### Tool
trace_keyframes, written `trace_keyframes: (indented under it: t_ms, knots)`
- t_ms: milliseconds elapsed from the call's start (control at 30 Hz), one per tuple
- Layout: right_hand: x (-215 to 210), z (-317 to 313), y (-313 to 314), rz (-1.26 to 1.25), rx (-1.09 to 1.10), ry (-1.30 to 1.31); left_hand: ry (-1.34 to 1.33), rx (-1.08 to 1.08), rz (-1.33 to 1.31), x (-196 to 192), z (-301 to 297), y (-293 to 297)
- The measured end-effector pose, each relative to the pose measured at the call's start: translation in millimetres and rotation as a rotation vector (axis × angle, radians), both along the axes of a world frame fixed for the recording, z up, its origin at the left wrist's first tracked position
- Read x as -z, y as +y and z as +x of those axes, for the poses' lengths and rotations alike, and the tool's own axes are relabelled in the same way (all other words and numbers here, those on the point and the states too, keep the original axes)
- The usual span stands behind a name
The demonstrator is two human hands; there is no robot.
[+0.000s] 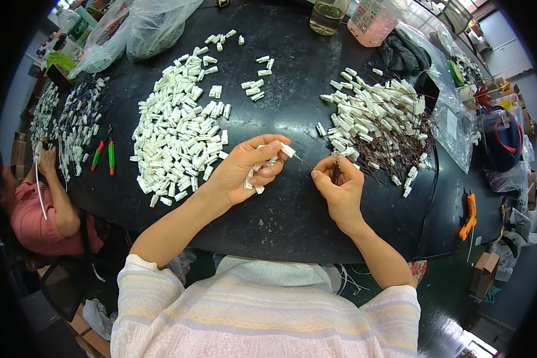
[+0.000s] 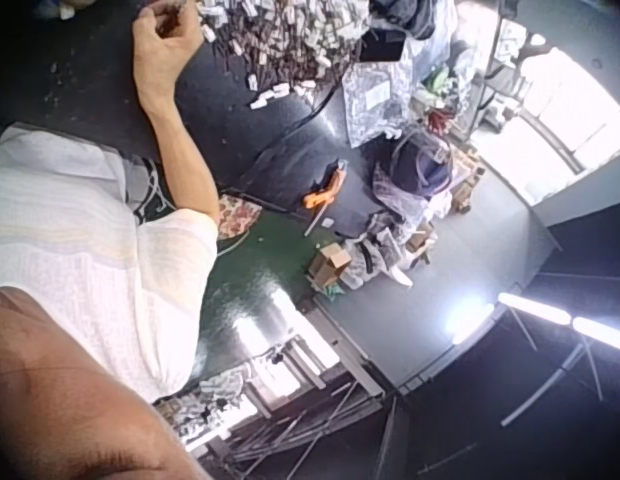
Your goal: The person inserts small electrical wire bundles into white plastic housing components by hand at an assembly table.
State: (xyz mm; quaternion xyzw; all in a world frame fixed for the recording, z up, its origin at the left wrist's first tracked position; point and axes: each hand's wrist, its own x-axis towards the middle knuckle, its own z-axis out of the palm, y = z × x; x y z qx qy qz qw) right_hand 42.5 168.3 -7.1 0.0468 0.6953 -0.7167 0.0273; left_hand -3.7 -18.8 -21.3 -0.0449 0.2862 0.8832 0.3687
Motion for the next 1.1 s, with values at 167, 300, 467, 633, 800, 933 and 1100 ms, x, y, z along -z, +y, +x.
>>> trace_keyframes:
  t_ms: [167,300,467,633,800,933,1100]
  knots:
    - [0.2,-0.2,1.5,-0.016,-0.001,-0.002,0.073,-0.021,-0.144,-5.7,2.1,2.7]
    - [-1.1,-1.3,-0.7,-0.022,-0.003,-0.029,0.151,-0.058,-0.298,-10.7,7.1,8.3]
    - [5.1,-0.7,-1.2,0.077,-0.015,0.060,0.272,-0.035,-0.395,-11.1,7.4,6.9]
    - [1.8,-2.0,-2.1,0.083,0.000,0.044,0.343,0.036,-0.456,-11.1,7.5,7.0]
    - [-13.8,-8.4,3.4,0.036,0.078,-0.088,0.078,0.039,-0.218,-12.9,-0.7,5.1]
    - [-15.8,-13.8,21.7,0.067,0.179,0.083,-0.073,0.067,-0.076,-6.2,-3.6,0.0]
    - [-9.3,-20.9,32.2,0.394,0.206,0.245,0.013,0.146,-0.089,-3.1,-4.4,-4.4]
